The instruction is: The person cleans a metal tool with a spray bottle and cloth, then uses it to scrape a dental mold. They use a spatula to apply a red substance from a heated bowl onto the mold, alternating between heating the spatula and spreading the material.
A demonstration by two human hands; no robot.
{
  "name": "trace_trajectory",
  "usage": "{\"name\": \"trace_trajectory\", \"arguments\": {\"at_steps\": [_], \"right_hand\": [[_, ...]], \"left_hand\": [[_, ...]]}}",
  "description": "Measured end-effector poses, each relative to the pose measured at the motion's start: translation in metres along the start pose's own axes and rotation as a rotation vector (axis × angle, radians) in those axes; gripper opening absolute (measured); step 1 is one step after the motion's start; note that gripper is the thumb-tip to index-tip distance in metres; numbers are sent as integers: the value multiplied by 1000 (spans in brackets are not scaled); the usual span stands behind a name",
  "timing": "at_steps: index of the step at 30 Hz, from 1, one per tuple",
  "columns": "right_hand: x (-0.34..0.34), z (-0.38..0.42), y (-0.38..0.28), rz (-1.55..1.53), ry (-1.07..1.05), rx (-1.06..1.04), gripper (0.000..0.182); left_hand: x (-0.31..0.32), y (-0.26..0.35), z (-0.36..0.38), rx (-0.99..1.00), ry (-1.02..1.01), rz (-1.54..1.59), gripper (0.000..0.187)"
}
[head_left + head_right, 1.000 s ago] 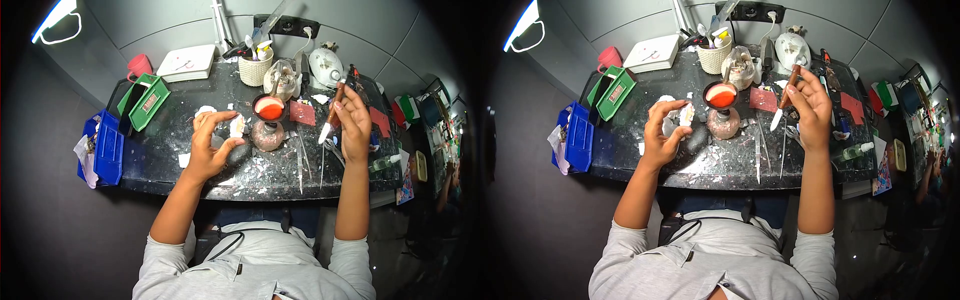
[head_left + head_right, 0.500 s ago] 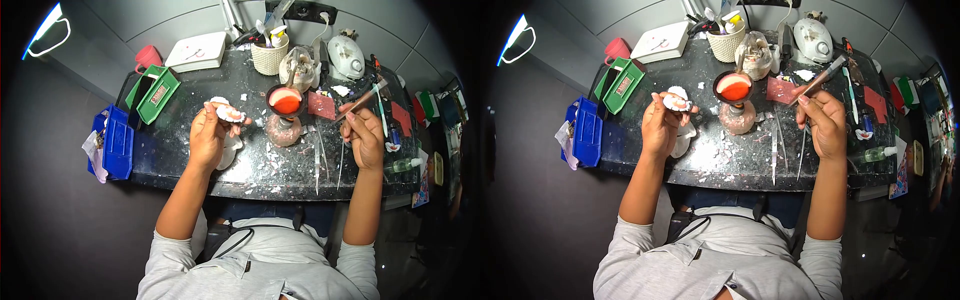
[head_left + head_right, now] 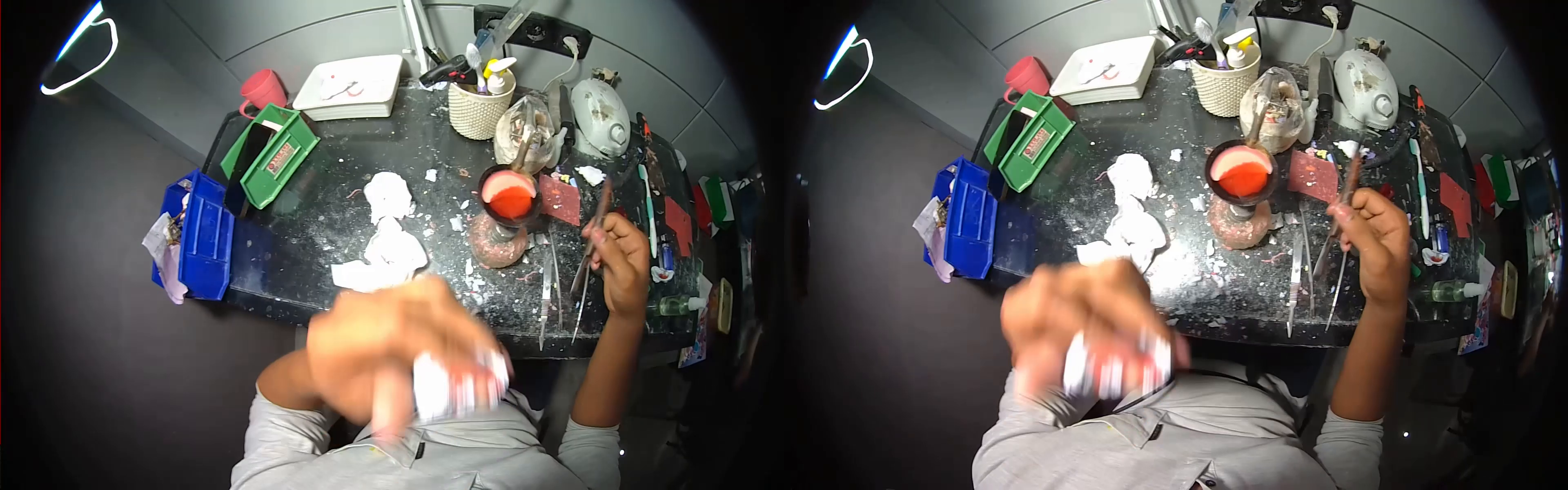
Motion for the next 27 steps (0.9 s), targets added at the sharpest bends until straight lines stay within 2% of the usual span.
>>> {"name": "trace_trajectory", "arguments": {"at_steps": [1,3,5,6,8,9,14,17,18,19,20,24,26,27], "right_hand": [[5,1,-2,58,-29,21,15],[6,0,10,152,-59,69,15],[2,0,31,263,-15,133,18],[-2,-1,33,391,32,118,20],[-6,0,36,651,26,177,19],[-7,-1,36,667,39,165,21],[-11,-2,40,568,85,202,19],[-5,-3,15,150,94,37,11],[-3,-1,12,149,94,39,11],[-1,0,2,20,95,-45,11],[-1,2,-7,-108,96,-131,12],[5,4,-20,-111,51,-243,12],[6,5,-21,-154,18,-238,13],[8,5,-22,-200,-16,-234,13]], "left_hand": [[-17,-22,9,-117,291,48,46],[-48,-84,34,-428,488,37,50],[-64,-122,48,-580,605,61,53],[-67,-133,50,-620,555,-11,60],[-65,-158,61,-695,537,87,61],[-63,-163,67,-761,539,112,61],[-61,-163,75,-799,526,50,50],[-58,-161,71,-765,531,45,48],[-58,-159,69,-734,540,23,48],[-57,-158,67,-701,523,82,39],[-57,-158,66,-701,525,82,39],[-51,-170,69,-716,467,56,35],[-52,-167,66,-620,508,-34,34],[-47,-165,61,-596,523,24,33]]}}
Point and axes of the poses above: each hand's wrist, its own z-axis away from the middle knuckle, its own x-axis out of the palm, y = z × x, the point moved 10 cm from there along -z, towards the middle knuckle, and after that the axes turned 1 degree about x, right-handed, at the moved point
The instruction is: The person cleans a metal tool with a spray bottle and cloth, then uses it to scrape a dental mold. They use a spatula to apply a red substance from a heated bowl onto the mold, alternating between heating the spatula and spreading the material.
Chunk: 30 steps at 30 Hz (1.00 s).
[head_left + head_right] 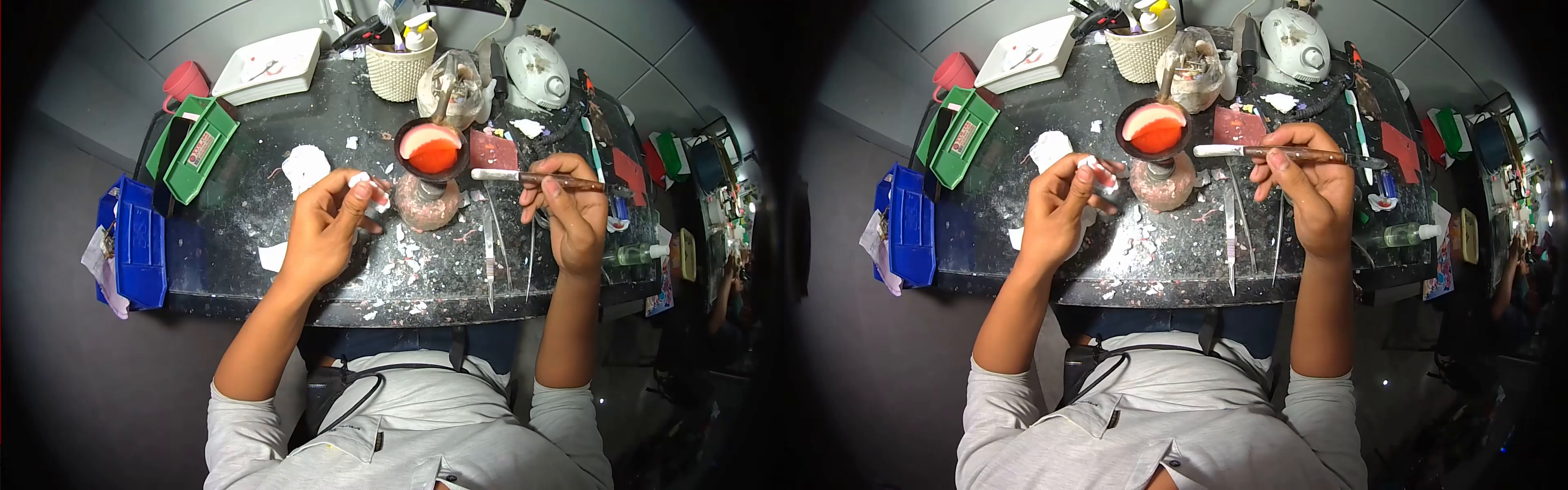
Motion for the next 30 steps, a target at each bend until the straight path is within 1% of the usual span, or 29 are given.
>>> {"name": "trace_trajectory", "arguments": {"at_steps": [1,3,5,7,9,10,11,12,13,15,16,17,19,20,25,27,28,30], "right_hand": [[0,0,-1,-1,-1,1,13],[2,0,-1,-33,-19,12,15],[1,1,0,-20,-24,20,16],[1,3,1,-7,-29,31,18],[-1,3,6,-37,-3,88,20],[-2,3,7,-68,-55,89,19],[-1,3,8,-70,-56,89,19],[0,3,6,-63,-42,69,19],[0,3,4,-55,-26,50,19],[1,4,3,-76,-57,46,19],[3,5,3,-52,-72,42,18],[6,5,2,-29,-89,38,18],[9,4,3,-16,-106,47,18],[10,5,3,-4,-122,51,19],[13,5,2,-52,-126,34,22],[13,5,3,-52,-127,40,23],[14,5,2,-54,-144,30,23],[16,6,2,-62,-162,26,23]], "left_hand": [[0,-1,0,-1,1,-1,33],[7,-2,1,15,-67,-14,33],[9,-1,0,22,-75,8,32],[14,-6,3,-9,-92,25,32],[13,-5,2,-5,-81,30,31],[10,-5,1,-30,-60,18,31],[6,-7,1,-57,-40,7,31],[4,-11,1,-71,-23,87,33],[2,-9,1,-73,-24,87,33],[1,-11,2,-164,-40,90,42],[2,-8,2,-145,-24,97,44],[2,-6,2,-148,-21,100,44],[3,-8,3,-184,-33,194,38],[5,-9,3,-184,-69,207,37],[15,-4,6,-217,-122,243,35],[21,2,7,-167,-179,185,41],[23,3,8,-190,-217,155,50],[27,3,10,-179,-251,159,54]]}}
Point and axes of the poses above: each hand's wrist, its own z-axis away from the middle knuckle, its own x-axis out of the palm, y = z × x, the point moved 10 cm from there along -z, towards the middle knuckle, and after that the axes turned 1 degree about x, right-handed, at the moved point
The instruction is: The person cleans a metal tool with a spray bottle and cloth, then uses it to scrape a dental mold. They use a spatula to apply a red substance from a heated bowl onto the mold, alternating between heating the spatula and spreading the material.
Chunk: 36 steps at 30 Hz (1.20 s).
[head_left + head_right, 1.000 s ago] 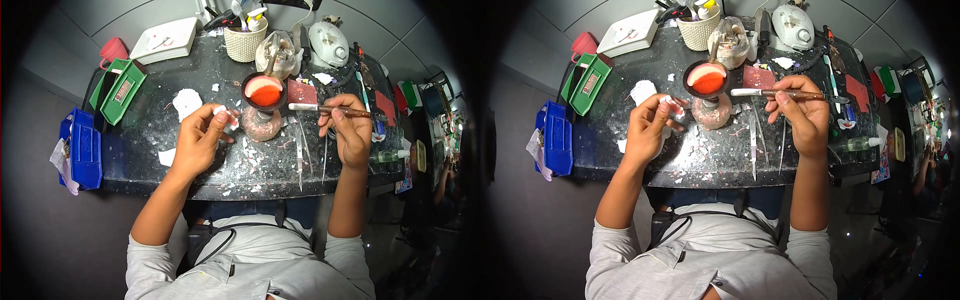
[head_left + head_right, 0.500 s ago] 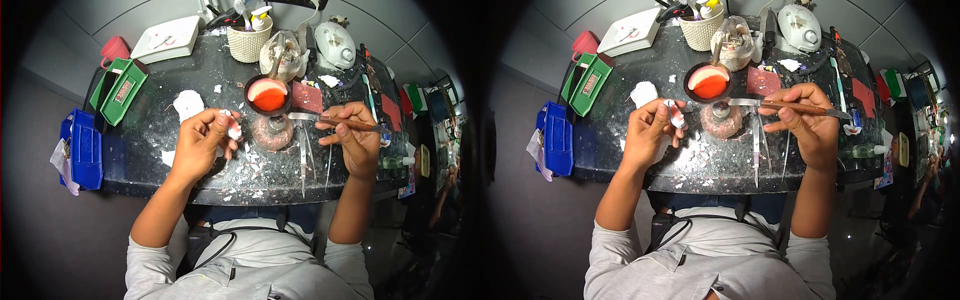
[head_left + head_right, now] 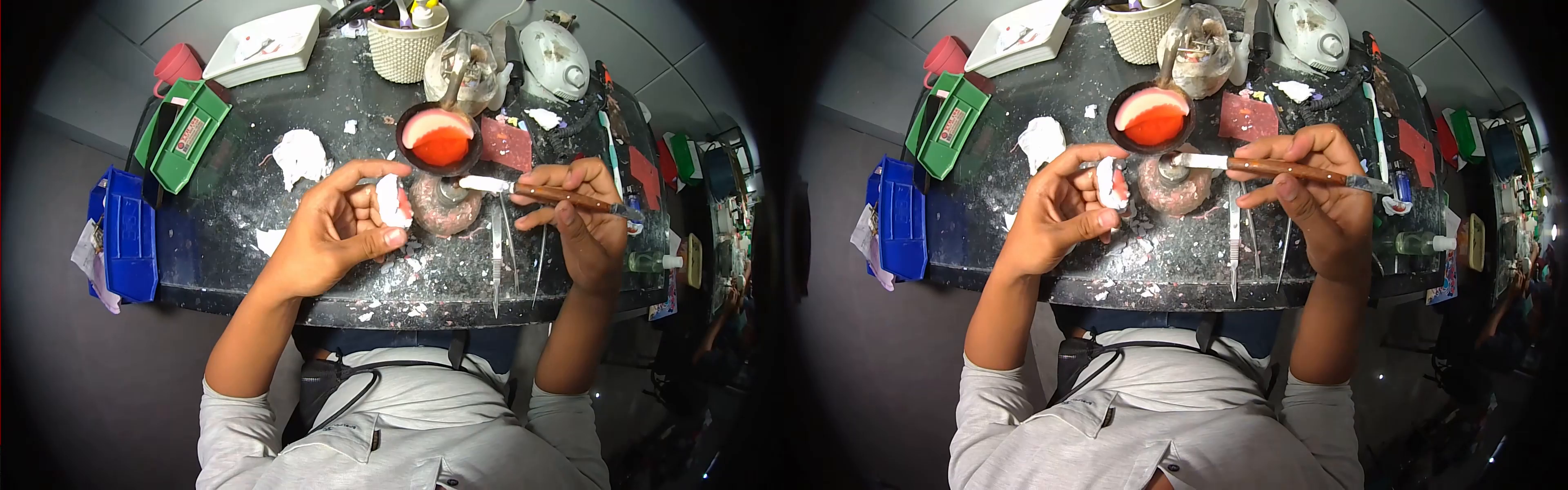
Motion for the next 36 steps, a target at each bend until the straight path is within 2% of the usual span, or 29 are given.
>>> {"name": "trace_trajectory", "arguments": {"at_steps": [2,9,14,17,20,23,31,36], "right_hand": [[-2,0,-1,-23,22,2,22],[-18,5,-8,139,120,-32,27],[-28,8,-12,104,192,-64,25],[-33,9,-20,28,259,-117,22],[-30,9,-31,142,334,-266,23],[-20,7,-25,217,333,-220,23],[-27,10,-26,171,354,-227,23],[-31,9,-27,124,243,-220,21]], "left_hand": [[6,1,1,0,-32,17,62],[7,2,1,32,-61,7,65],[7,2,2,25,-68,-20,64],[8,1,1,25,-73,-20,64],[10,2,1,28,-87,-44,64],[11,0,-1,25,-104,-81,64],[10,0,0,24,-96,-123,64],[10,1,-1,57,-104,-86,64]]}}
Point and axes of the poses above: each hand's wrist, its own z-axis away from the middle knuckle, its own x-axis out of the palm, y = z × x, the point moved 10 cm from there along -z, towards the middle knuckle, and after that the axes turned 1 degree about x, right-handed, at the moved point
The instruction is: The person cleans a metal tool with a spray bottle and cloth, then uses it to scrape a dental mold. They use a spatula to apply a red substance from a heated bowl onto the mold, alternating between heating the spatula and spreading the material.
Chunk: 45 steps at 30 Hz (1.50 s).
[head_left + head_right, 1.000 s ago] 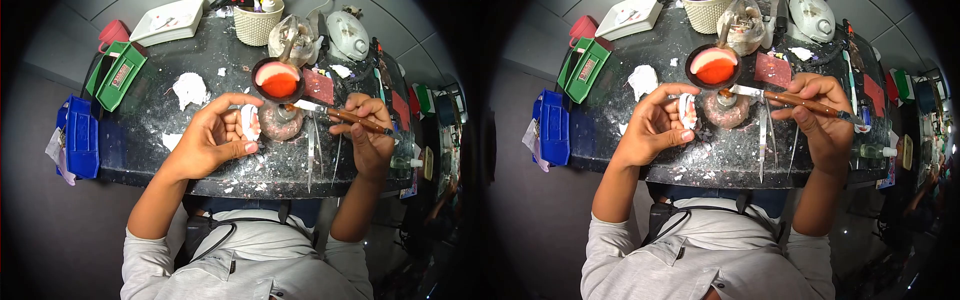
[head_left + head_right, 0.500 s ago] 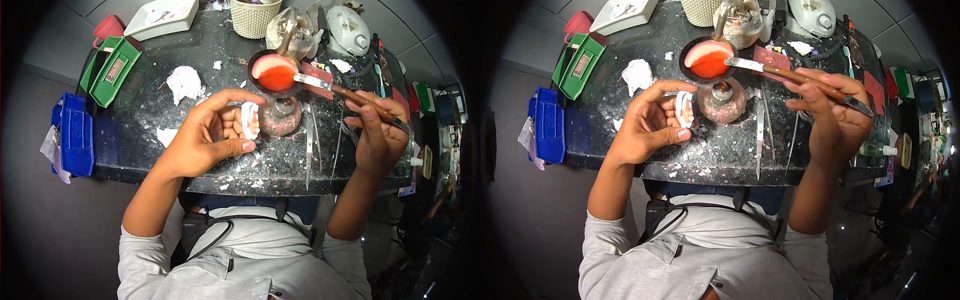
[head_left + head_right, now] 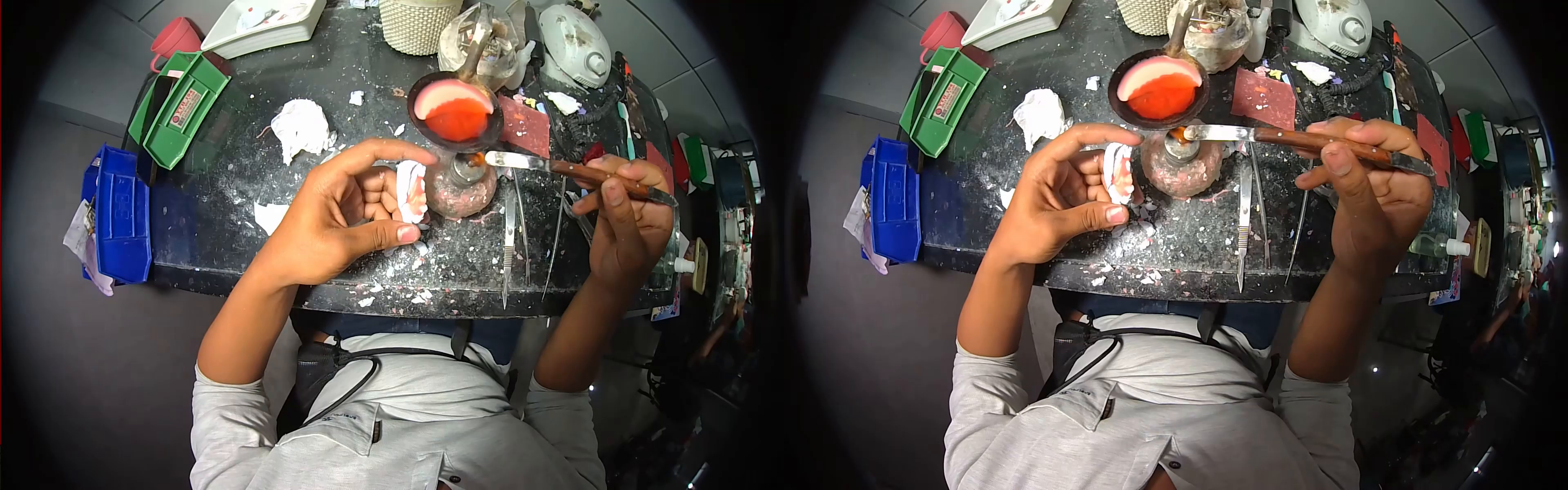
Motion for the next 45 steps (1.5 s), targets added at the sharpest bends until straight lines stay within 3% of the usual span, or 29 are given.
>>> {"name": "trace_trajectory", "arguments": {"at_steps": [28,45], "right_hand": [[47,13,10,-75,-244,70,30],[46,13,16,-50,-190,118,32]], "left_hand": [[9,-4,4,-55,-5,66,57],[8,-4,4,-46,4,-19,56]]}}
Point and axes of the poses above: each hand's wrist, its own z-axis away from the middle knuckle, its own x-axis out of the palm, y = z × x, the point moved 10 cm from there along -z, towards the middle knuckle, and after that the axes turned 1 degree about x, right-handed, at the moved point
